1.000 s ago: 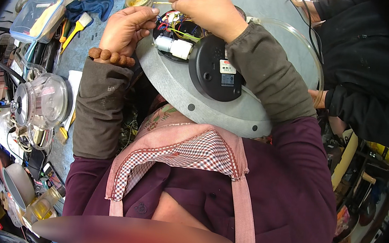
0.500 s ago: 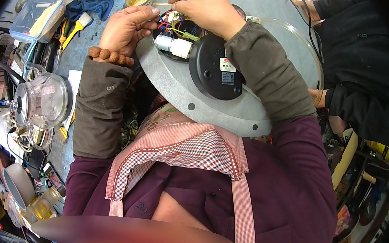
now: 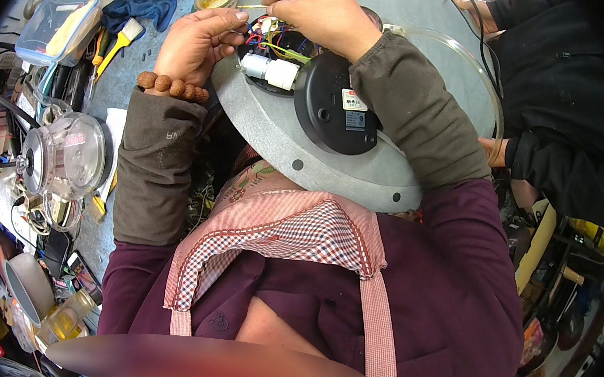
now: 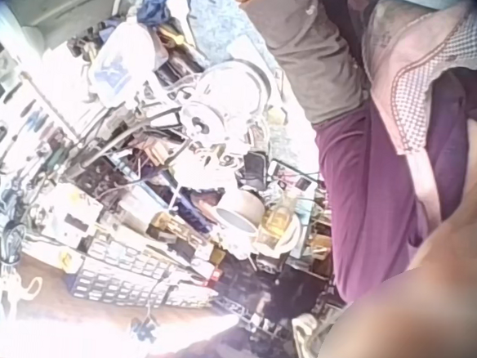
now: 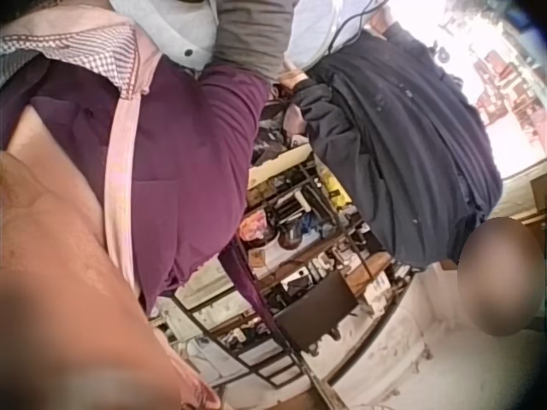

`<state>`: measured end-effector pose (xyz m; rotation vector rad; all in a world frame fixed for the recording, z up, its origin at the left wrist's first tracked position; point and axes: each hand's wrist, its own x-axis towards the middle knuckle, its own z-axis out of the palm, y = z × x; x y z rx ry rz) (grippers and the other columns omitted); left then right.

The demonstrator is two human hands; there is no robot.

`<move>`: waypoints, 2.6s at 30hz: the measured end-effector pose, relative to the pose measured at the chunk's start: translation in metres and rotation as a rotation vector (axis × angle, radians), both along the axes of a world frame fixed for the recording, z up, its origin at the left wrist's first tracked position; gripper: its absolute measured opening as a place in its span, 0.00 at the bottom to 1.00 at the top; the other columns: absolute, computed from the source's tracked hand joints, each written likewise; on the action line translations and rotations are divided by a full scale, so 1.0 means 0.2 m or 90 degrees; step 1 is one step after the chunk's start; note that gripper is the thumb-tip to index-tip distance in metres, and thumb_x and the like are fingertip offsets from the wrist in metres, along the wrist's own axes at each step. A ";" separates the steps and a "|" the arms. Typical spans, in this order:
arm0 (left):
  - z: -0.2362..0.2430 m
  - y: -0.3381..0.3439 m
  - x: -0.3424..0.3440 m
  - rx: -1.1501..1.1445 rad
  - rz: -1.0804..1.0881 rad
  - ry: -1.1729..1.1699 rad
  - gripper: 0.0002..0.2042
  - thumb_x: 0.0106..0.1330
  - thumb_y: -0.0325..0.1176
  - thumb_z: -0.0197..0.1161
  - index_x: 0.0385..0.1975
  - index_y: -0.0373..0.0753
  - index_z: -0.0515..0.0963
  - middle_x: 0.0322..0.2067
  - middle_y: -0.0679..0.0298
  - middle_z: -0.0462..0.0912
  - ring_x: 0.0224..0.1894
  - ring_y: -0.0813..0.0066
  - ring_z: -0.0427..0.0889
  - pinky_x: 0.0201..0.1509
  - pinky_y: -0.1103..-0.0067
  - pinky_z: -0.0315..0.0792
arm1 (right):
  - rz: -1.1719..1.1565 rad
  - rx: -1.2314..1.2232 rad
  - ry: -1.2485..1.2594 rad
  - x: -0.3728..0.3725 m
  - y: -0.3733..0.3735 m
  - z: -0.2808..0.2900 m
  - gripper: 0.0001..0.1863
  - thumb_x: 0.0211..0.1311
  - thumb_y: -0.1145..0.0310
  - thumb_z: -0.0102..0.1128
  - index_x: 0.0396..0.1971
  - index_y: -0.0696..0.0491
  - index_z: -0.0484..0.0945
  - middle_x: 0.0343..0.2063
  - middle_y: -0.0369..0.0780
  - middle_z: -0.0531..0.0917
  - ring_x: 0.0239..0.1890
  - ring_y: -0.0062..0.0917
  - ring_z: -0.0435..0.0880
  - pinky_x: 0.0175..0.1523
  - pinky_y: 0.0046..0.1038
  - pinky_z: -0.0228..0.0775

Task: The person works on the internal wiring of a ceiling fan motor assembly. They use pliers to strip and adjust wires, then apply solder to connections on the motor's circuit board.

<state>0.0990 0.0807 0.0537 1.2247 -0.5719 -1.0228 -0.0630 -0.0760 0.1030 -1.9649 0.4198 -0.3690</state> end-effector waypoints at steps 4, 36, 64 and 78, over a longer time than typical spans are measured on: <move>0.00 0.00 0.00 0.000 -0.008 0.004 0.11 0.68 0.32 0.72 0.44 0.33 0.86 0.35 0.64 0.89 0.31 0.83 0.86 0.33 0.88 0.79 | -0.010 0.042 -0.013 0.00 0.00 -0.01 0.07 0.67 0.76 0.63 0.42 0.61 0.84 0.30 0.36 0.85 0.31 0.16 0.82 0.38 0.21 0.76; 0.15 0.07 -0.04 -0.103 -0.112 -0.943 0.06 0.61 0.33 0.71 0.37 0.45 0.88 0.31 0.63 0.83 0.35 0.55 0.85 0.37 0.66 0.78 | -0.091 -0.003 -0.038 -0.21 0.01 0.08 0.10 0.66 0.74 0.67 0.45 0.59 0.84 0.34 0.36 0.86 0.35 0.16 0.82 0.41 0.20 0.76; 0.15 0.04 -0.04 -0.162 -0.167 -0.852 0.09 0.62 0.25 0.69 0.42 0.37 0.87 0.36 0.57 0.85 0.39 0.53 0.86 0.44 0.67 0.79 | -0.060 0.012 -0.087 -0.21 -0.03 0.03 0.09 0.67 0.73 0.67 0.44 0.59 0.84 0.36 0.37 0.86 0.39 0.18 0.83 0.46 0.22 0.76; 0.08 0.01 -0.04 -0.127 -0.117 -0.843 0.08 0.65 0.27 0.69 0.43 0.36 0.86 0.35 0.57 0.83 0.39 0.54 0.85 0.43 0.68 0.78 | -0.068 0.009 -0.097 -0.22 -0.04 0.02 0.09 0.67 0.72 0.68 0.44 0.58 0.85 0.36 0.37 0.86 0.38 0.18 0.83 0.46 0.22 0.76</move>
